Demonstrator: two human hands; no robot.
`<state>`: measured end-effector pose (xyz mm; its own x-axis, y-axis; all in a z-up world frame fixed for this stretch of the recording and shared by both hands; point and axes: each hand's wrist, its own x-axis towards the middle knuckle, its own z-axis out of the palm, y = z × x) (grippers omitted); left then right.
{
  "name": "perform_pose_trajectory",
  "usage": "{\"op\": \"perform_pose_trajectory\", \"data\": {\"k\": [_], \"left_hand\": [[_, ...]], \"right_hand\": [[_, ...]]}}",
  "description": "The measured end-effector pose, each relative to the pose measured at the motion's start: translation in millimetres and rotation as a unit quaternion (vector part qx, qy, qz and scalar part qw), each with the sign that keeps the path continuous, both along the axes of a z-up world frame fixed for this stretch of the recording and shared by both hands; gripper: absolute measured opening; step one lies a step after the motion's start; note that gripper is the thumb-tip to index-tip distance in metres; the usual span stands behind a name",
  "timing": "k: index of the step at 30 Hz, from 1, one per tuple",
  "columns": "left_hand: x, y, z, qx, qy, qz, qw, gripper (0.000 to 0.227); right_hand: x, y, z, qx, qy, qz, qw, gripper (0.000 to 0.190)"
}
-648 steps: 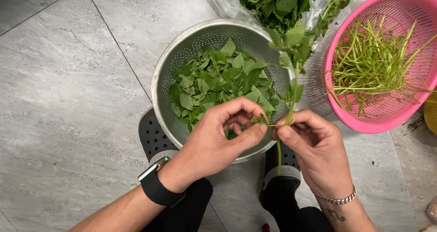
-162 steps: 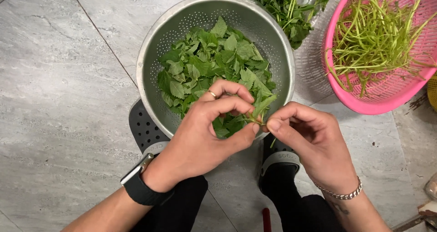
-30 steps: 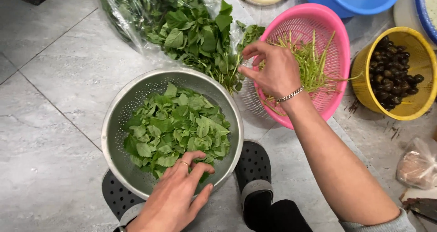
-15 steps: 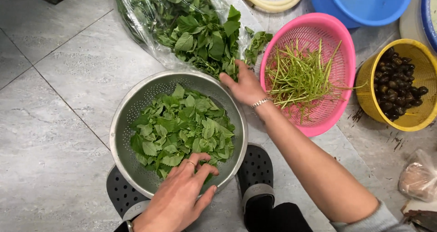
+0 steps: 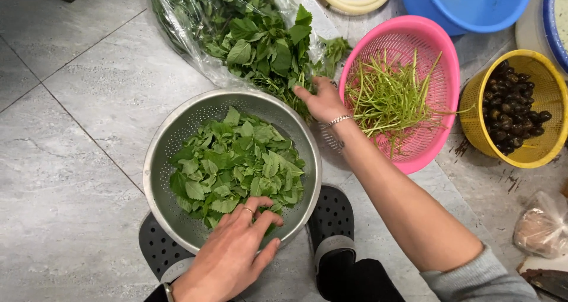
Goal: Plucking leaves from green stems and placing them into a metal colander for food preparation.
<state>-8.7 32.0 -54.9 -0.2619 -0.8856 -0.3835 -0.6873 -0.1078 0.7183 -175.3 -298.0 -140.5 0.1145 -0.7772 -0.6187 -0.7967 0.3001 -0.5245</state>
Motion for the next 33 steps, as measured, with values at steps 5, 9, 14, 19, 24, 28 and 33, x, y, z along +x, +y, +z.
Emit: {"op": "perform_pose_trajectory", "data": {"k": [5,9,14,19,24,28,33], "left_hand": [[1,0,1,-0.006,0.002,-0.005,1.0,0.038],[-2,-6,5,0.021,-0.011,-0.017,1.0,0.039],[-4,-11,4,0.036,-0.005,-0.035,0.999,0.041],[-3,-8,7,0.016,-0.003,-0.026,1.0,0.04],[-1,-6,6,0.002,-0.003,-0.025,1.0,0.04],[0,-7,10,-0.006,-0.002,-0.024,1.0,0.039],[3,-17,26,-0.046,0.012,0.019,0.999,0.035]], "right_hand": [[-2,8,22,-0.028,-0.023,-0.003,0.999,0.079],[0,-4,-3,0.004,-0.002,0.026,1.0,0.092],[-1,-15,-10,0.037,0.001,0.01,0.999,0.098],[-9,-10,31,-0.025,-0.059,0.001,0.998,0.081],[-27,3,94,-0.144,-0.155,-0.056,0.976,0.047],[-42,36,148,-0.233,-0.183,-0.075,0.952,0.019],[-71,105,139,-0.129,-0.247,-0.16,0.947,0.03]]}}
